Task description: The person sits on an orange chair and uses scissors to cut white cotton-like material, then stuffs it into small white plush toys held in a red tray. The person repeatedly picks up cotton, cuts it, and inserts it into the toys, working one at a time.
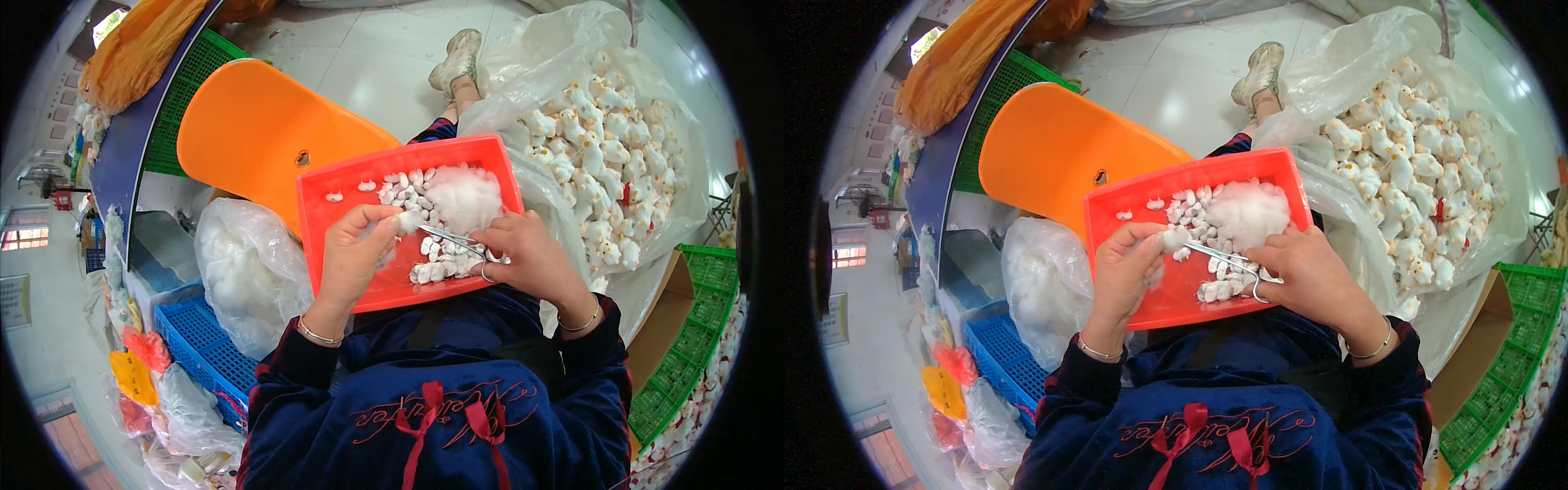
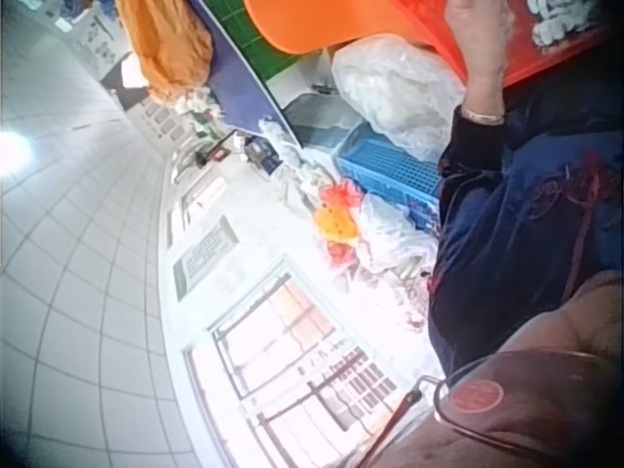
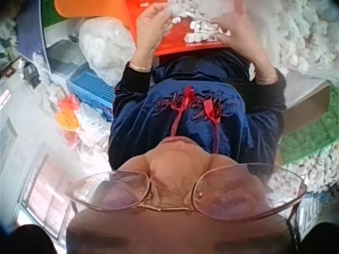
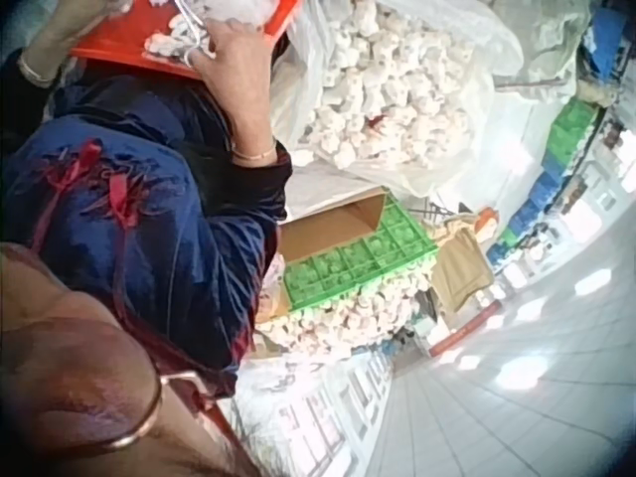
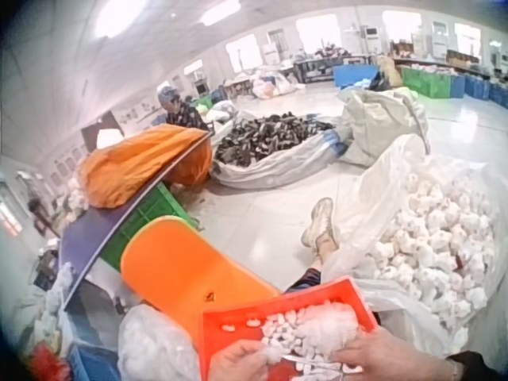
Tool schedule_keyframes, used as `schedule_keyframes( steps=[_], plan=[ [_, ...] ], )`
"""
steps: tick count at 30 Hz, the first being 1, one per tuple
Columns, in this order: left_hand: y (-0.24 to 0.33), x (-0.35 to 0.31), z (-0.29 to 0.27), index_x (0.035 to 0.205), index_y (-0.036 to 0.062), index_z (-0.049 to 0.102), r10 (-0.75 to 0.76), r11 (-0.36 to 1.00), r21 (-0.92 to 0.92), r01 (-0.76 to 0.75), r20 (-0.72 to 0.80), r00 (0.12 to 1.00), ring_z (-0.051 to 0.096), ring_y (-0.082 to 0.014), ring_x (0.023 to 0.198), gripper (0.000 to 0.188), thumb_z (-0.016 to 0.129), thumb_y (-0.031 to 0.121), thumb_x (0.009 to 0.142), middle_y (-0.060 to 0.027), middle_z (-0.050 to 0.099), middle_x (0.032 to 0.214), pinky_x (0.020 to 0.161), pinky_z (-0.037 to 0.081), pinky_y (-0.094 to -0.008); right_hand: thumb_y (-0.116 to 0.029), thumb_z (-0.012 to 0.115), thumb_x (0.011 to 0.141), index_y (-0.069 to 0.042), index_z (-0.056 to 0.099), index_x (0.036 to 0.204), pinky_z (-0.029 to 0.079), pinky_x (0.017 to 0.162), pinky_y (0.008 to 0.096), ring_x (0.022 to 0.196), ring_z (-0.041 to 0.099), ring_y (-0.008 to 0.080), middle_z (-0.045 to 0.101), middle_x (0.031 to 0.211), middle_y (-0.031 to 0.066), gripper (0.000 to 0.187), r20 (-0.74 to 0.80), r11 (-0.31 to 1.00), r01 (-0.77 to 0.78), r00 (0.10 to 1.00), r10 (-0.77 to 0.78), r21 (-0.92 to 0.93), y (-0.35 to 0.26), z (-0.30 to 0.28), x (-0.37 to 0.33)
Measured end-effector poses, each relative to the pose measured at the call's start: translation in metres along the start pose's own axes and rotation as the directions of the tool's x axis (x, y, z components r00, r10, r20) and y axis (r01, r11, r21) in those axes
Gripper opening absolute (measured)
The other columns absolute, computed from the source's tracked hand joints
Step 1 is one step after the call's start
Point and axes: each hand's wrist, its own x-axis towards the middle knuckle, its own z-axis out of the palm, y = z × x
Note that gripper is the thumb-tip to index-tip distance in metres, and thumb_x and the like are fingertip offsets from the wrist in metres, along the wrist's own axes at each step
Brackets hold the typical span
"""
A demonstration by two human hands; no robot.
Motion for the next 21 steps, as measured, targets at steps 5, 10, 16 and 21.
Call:
schedule_keyframes(
  steps=[5, 10, 16, 21],
  plan=[
    [-0.008, 0.0, 0.002, 0.107, 0.0017, 0.072, 0.056, 0.981, 0.183, -0.069, 0.073, 0.996, 0.047, -0.0023, 0.056, 0.012, 0.07, 0.008, 0.097, -0.0038, 0.071, 0.085, 0.048, 0.033, -0.0187, -0.022, 0.079, 0.076, -0.01, 0.075, 0.11, 0.045, 0.084, 0.0432, 0.098, 0.064, 0.0294, 0.067, 0.091, 0.0081, 0.036, 0.099, 0.989, 0.02, 0.995, -0.005, -0.148, -0.011, -0.018, 0.0],
    [-0.006, 0.0, -0.002, 0.105, 0.0016, 0.069, -0.02, 0.999, 0.047, 0.016, 0.069, 0.997, 0.043, -0.0018, 0.053, 0.009, 0.066, 0.006, 0.099, -0.0038, 0.07, 0.085, 0.047, 0.033, -0.0183, -0.025, 0.084, 0.072, -0.008, 0.071, 0.117, 0.045, 0.092, 0.0437, 0.109, 0.06, 0.031, 0.066, 0.105, 0.0093, 0.049, -0.048, 0.98, 0.047, 0.997, -0.058, -0.193, -0.005, -0.025, -0.003],
    [-0.01, 0.001, -0.006, 0.107, 0.0022, 0.066, -0.07, 0.98, -0.181, 0.079, 0.055, 0.996, 0.043, -0.0017, 0.055, 0.009, 0.066, 0.008, 0.1, -0.0036, 0.066, 0.087, 0.048, 0.035, -0.0193, -0.032, 0.089, 0.068, -0.006, 0.065, 0.126, 0.042, 0.103, 0.0457, 0.118, 0.055, 0.0332, 0.063, 0.115, 0.012, 0.067, -0.175, 0.987, 0.066, 0.98, -0.092, -0.148, -0.003, -0.015, -0.003],
    [-0.009, 0.0, -0.002, 0.11, 0.0019, 0.067, -0.027, 0.989, -0.147, 0.032, 0.034, 0.999, 0.045, -0.0014, 0.058, 0.011, 0.067, 0.008, 0.1, -0.0035, 0.068, 0.09, 0.049, 0.035, -0.0193, -0.029, 0.083, 0.077, -0.01, 0.07, 0.123, 0.042, 0.096, 0.0453, 0.111, 0.061, 0.0286, 0.066, 0.106, 0.0081, 0.051, -0.013, 0.992, -0.015, 1.0, 0.013, -0.127, -0.004, -0.008, -0.001]
  ],
)
